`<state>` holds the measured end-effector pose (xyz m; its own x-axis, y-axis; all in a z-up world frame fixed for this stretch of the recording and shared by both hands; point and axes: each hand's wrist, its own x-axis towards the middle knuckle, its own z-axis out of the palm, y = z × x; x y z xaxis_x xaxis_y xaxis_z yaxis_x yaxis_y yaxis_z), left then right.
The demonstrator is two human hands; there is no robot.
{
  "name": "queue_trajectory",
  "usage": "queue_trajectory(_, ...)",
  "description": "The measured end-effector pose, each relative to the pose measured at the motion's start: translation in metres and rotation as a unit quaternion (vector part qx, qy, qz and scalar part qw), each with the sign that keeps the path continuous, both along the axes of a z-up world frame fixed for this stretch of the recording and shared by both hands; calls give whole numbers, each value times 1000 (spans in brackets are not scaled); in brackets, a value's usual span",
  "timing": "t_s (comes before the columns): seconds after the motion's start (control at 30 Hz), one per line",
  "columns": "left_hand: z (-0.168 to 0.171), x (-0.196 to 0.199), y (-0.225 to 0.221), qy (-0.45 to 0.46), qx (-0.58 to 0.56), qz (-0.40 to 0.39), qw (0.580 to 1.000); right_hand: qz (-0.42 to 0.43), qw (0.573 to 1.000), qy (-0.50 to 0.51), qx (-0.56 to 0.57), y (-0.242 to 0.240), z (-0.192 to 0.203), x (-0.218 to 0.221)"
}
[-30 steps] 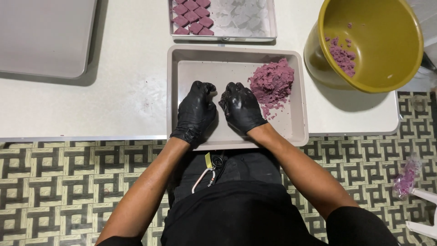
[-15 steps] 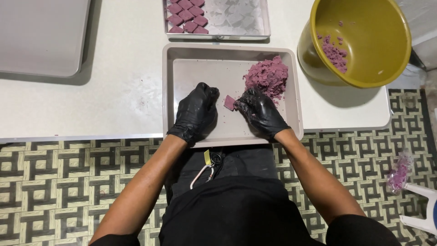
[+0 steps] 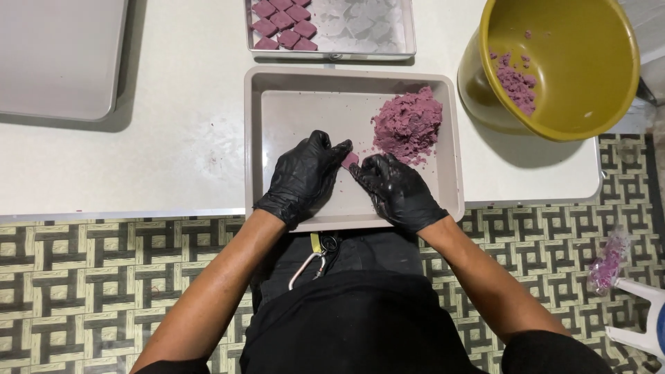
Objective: Molding purple dough into small square shapes using a handheld square mold on a metal tray.
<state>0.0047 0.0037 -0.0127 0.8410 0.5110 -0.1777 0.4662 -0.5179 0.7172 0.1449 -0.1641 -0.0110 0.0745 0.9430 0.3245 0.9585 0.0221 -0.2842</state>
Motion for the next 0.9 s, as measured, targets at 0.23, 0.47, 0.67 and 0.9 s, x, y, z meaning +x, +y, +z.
queue_trajectory(0.23,20,-1,0,-27,73,-52,996,24,999,42,-19,-1,-7,12)
queue_trajectory(0.47,-5,3,2,-22,70,-67,995,-143,943,292,-70,-9,-9,11)
queue_trajectory(0.67,10,8,-1,-6,57,-35,998,-162,927,324,-102,-3,-13,-2)
queue_trajectory(0.9,23,6,-1,-21,45,-48,998,-153,886,430,-80,-1,-10,0)
